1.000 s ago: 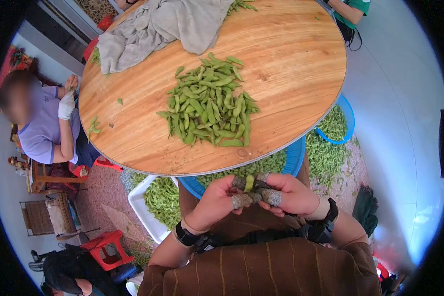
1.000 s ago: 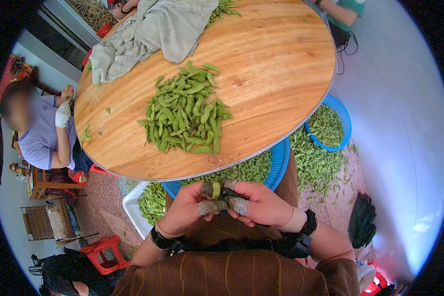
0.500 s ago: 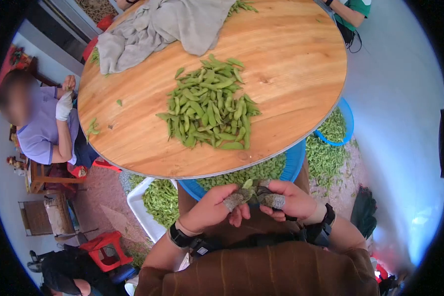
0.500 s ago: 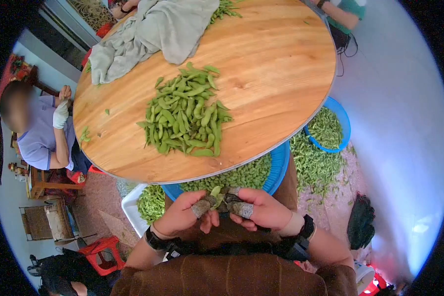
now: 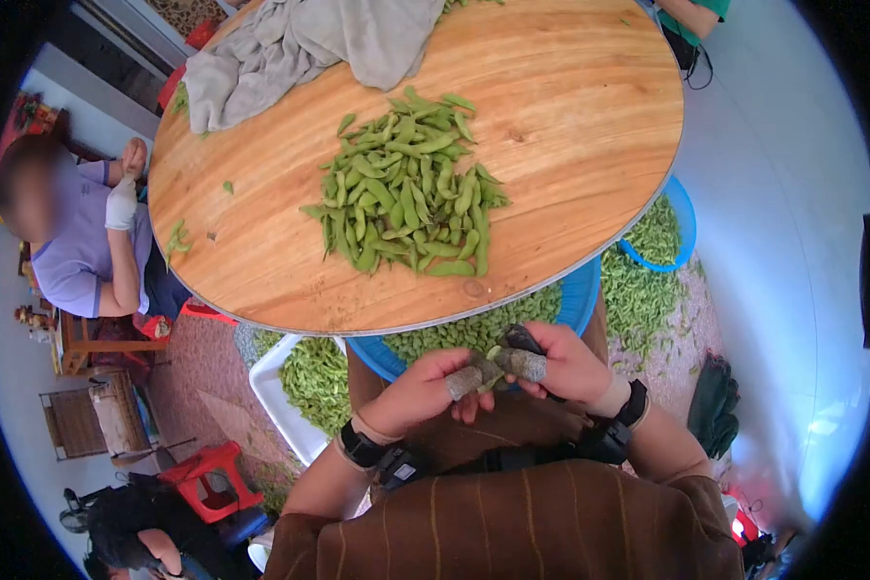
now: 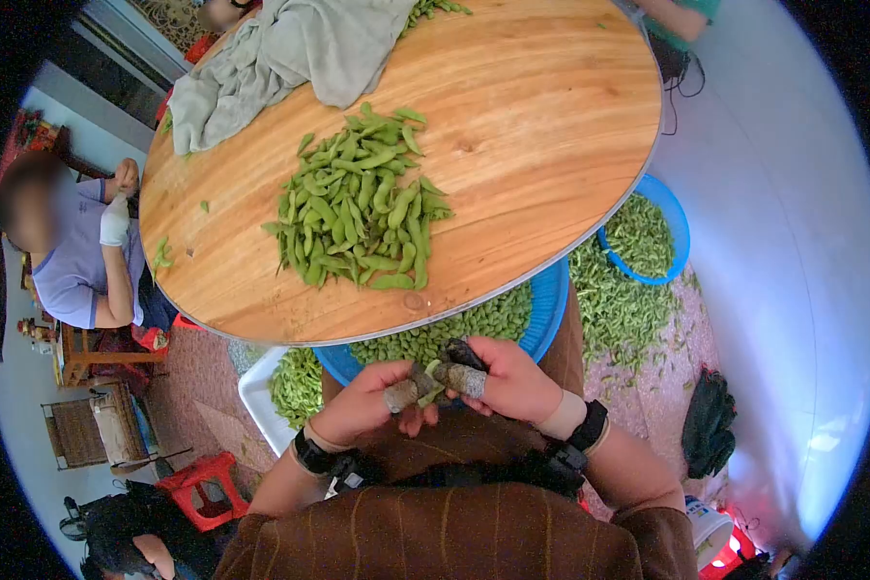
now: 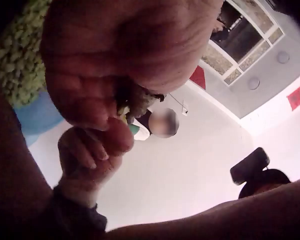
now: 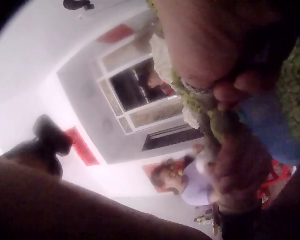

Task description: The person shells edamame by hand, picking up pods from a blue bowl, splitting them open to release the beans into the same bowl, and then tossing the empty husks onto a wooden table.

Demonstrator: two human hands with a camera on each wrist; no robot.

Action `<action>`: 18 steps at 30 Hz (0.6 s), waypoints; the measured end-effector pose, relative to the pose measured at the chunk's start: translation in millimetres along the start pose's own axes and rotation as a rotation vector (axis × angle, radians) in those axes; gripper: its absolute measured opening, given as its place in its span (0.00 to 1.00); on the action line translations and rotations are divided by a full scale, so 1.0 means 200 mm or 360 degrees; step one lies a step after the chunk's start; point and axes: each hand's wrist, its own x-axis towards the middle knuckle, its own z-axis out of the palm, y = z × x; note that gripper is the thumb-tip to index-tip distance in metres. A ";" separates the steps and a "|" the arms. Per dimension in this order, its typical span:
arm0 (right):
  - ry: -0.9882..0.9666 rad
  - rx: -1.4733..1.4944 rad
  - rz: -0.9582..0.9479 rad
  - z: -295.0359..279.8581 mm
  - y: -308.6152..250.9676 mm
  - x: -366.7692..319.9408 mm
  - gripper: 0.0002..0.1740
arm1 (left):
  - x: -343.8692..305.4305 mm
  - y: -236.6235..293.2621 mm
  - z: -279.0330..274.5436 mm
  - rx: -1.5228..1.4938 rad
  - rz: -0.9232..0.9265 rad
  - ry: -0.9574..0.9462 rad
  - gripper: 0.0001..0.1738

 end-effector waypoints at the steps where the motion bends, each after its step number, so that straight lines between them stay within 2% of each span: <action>1: 0.0007 0.0003 0.0076 0.00 0.00 0.01 0.08 | 0.02 -0.02 0.00 0.0261 0.0094 0.0137 0.07; 2: 0.0014 0.0007 0.0152 0.01 0.01 0.01 0.08 | 0.03 -0.03 -0.01 0.0521 0.0188 0.0275 0.06; 5: -0.0073 -0.0087 0.0200 0.01 0.02 0.01 0.07 | 0.04 -0.04 -0.03 0.0574 0.0136 0.0272 0.05; 6: -0.0074 -0.0088 0.0198 0.01 0.02 0.01 0.07 | 0.04 -0.03 -0.03 0.0576 0.0138 0.0273 0.05; 8: -0.0090 -0.0076 0.0188 0.00 0.03 0.02 0.06 | 0.03 0.00 -0.02 0.0523 -0.0035 0.0321 0.05; 12: -0.0108 0.0007 0.0146 -0.03 0.09 0.05 0.09 | 0.05 -0.02 -0.07 0.0441 -0.0054 0.0236 0.06; 14: -0.0113 0.0166 0.0234 -0.04 0.08 0.05 0.08 | 0.05 -0.04 -0.09 0.0328 -0.0018 0.0137 0.07; 18: 0.0019 0.0089 0.0190 -0.06 0.10 0.06 0.08 | 0.08 -0.10 -0.14 0.0325 0.0035 0.0190 0.10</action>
